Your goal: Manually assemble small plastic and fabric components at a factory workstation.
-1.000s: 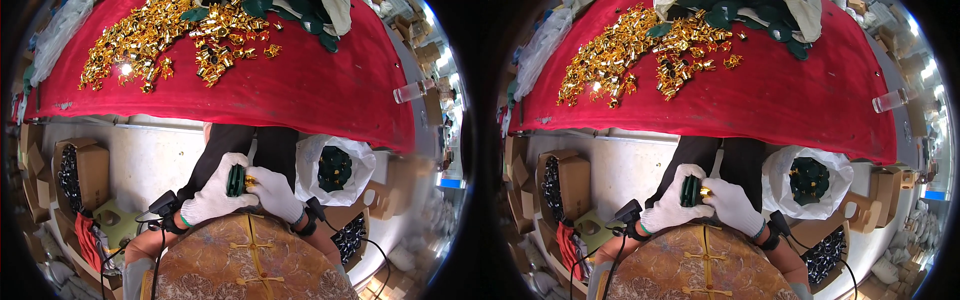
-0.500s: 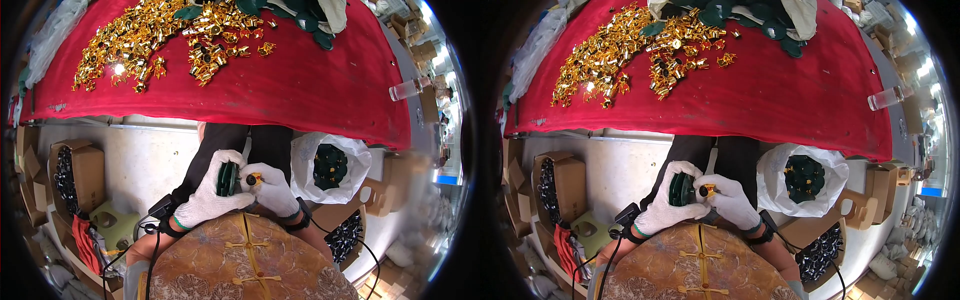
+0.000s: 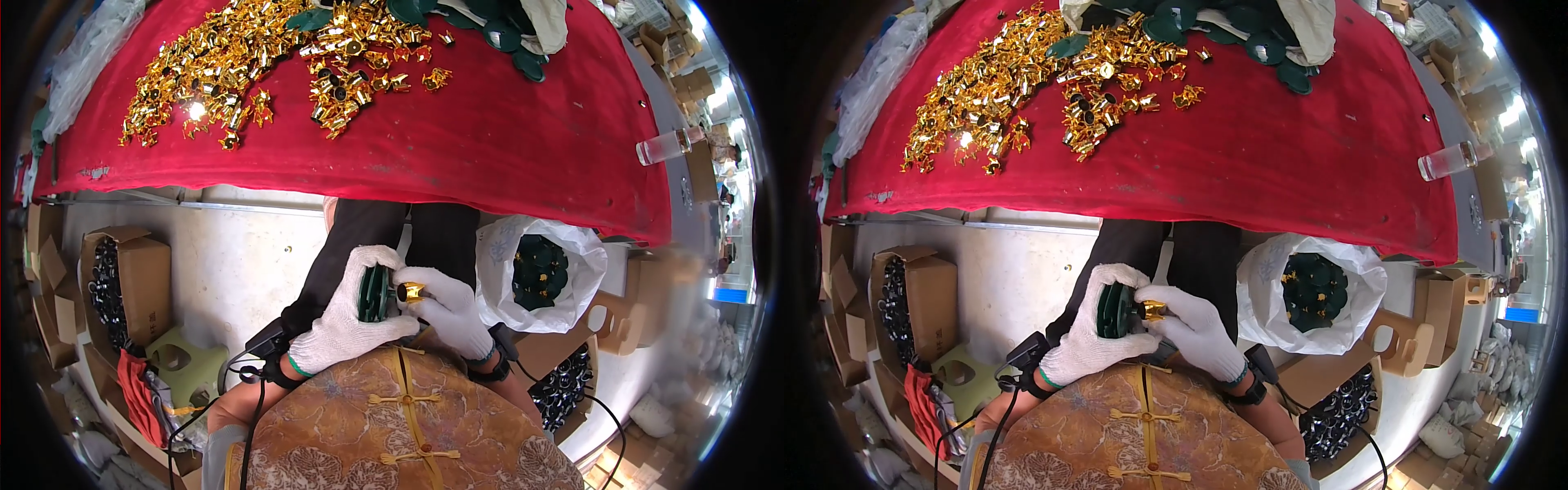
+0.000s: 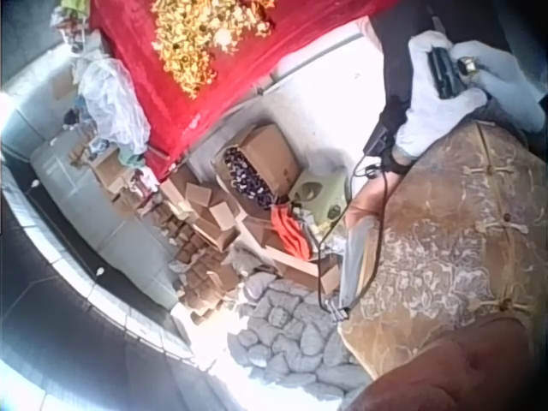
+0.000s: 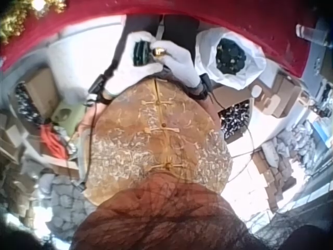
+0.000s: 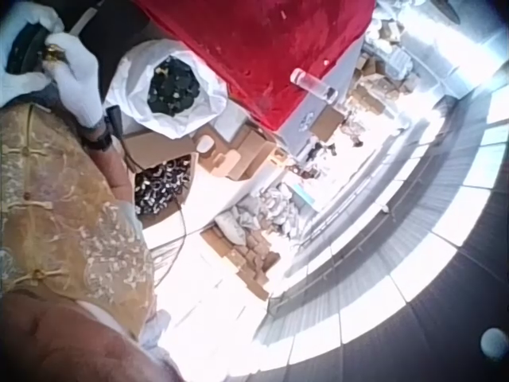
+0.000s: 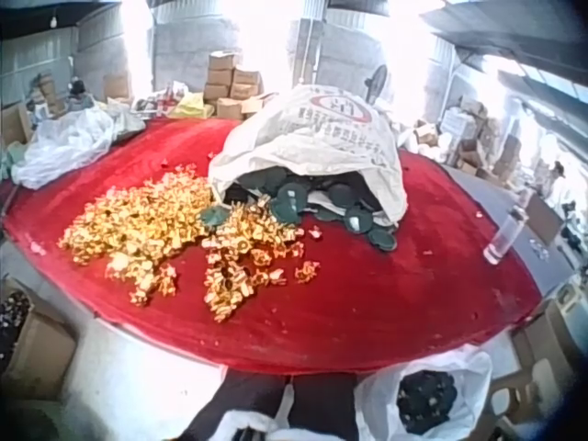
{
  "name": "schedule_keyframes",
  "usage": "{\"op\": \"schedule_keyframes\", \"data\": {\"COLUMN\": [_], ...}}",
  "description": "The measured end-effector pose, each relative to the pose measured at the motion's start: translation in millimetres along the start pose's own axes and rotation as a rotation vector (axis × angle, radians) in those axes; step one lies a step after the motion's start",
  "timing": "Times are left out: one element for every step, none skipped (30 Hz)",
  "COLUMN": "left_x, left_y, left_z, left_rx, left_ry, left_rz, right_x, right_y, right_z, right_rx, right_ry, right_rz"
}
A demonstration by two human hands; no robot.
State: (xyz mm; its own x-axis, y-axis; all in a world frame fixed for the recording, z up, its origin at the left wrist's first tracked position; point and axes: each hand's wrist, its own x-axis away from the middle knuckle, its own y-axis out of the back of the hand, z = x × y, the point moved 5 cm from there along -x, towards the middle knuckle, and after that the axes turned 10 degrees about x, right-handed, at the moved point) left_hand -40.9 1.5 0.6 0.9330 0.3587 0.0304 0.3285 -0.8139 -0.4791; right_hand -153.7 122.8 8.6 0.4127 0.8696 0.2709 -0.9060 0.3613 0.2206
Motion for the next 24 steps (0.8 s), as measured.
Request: {"op": "schedule_keyframes", "data": {"left_x": [-0.4, -0.1, 0.4, 0.9, 1.1, 0.7, 0.3, 0.1, 0.2, 0.4, 0.7, 0.9, 1.0, 1.0, 0.9, 0.7, 0.6, 0.5, 0.5, 0.9, 1.3, 1.5, 1.6, 1.5], "left_y": [-1.1, -2.1, -2.0, -1.7, -1.7, -1.8, -1.9, -2.1, -2.6, -2.7, -1.8, -0.7, 0.0, 0.1, -0.2, -0.4, 0.0, 0.2, 0.4, 0.9, 2.1, 2.8, 2.4, 1.9], "left_z": [-1.7, -2.4, -1.8, -0.7, -0.4, -0.5, -0.7, -1.2, -1.6, -1.7, -0.6, 1.2, 2.2, 2.6, 2.6, 2.5, 2.3, 1.4, 0.6, 1.2, 2.5, 3.3, 2.9, 2.6], "left_rx": [0.003, 0.003, 0.012, 0.021, 0.02, 0.014, 0.008, 0.008, 0.012, 0.017, 0.016, 0.005, -0.006, -0.005, 0.009, 0.024, 0.024, -0.007, -0.038, -0.038, -0.041, -0.044, -0.043, -0.047], "left_ry": [0.003, 0.004, 0.031, 0.058, 0.059, 0.051, 0.043, 0.043, 0.053, 0.063, 0.063, 0.055, 0.048, 0.048, 0.043, 0.039, 0.039, 0.029, 0.02, 0.019, 0.022, 0.025, 0.025, 0.031], "left_rz": [0.002, 0.001, -0.013, -0.028, -0.032, -0.027, -0.022, -0.025, -0.028, -0.03, -0.032, -0.034, -0.035, -0.036, -0.032, -0.028, -0.029, -0.025, -0.02, -0.021, -0.03, -0.038, -0.038, -0.045], "right_x": [0.5, 1.1, 1.0, 0.9, 0.7, 0.6, 0.5, 0.3, 0.1, -0.3, -0.5, -0.9, -1.3, -1.7, -2.0, -2.3, -2.4, -2.7, -2.9, -3.0, -3.1, -2.9, -2.8, -2.9], "right_y": [0.2, 0.2, -0.2, -0.4, -0.6, -0.8, -0.5, -0.4, -0.9, -1.5, -2.0, -2.4, -2.9, -3.2, -3.3, -3.4, -3.5, -3.6, -3.8, -4.0, -4.4, -4.7, -4.9, -5.0], "right_z": [1.6, 3.8, 3.3, 3.4, 3.4, 3.1, 2.9, 2.6, 1.6, 0.4, -0.4, -0.9, -1.3, -1.5, -1.3, -0.5, 0.4, 1.2, 2.4, 3.0, 2.5, 2.1, 2.1, 2.6], "right_rx": [0.077, 0.154, 0.152, 0.175, 0.198, 0.197, 0.215, 0.234, 0.232, 0.231, 0.231, 0.231, 0.243, 0.255, 0.255, 0.267, 0.28, 0.28, 0.293, 0.306, 0.306, 0.309, 0.313, 0.312], "right_ry": [0.067, 0.134, 0.134, 0.144, 0.154, 0.154, 0.155, 0.157, 0.158, 0.163, 0.167, 0.167, 0.168, 0.169, 0.168, 0.177, 0.186, 0.186, 0.188, 0.191, 0.191, 0.2, 0.21, 0.209], "right_rz": [-0.012, -0.024, -0.022, -0.024, -0.026, -0.023, -0.03, -0.038, -0.035, -0.033, -0.031, -0.03, -0.024, -0.019, -0.018, -0.017, -0.016, -0.015, -0.015, -0.014, -0.014, -0.019, -0.024, -0.024]}}
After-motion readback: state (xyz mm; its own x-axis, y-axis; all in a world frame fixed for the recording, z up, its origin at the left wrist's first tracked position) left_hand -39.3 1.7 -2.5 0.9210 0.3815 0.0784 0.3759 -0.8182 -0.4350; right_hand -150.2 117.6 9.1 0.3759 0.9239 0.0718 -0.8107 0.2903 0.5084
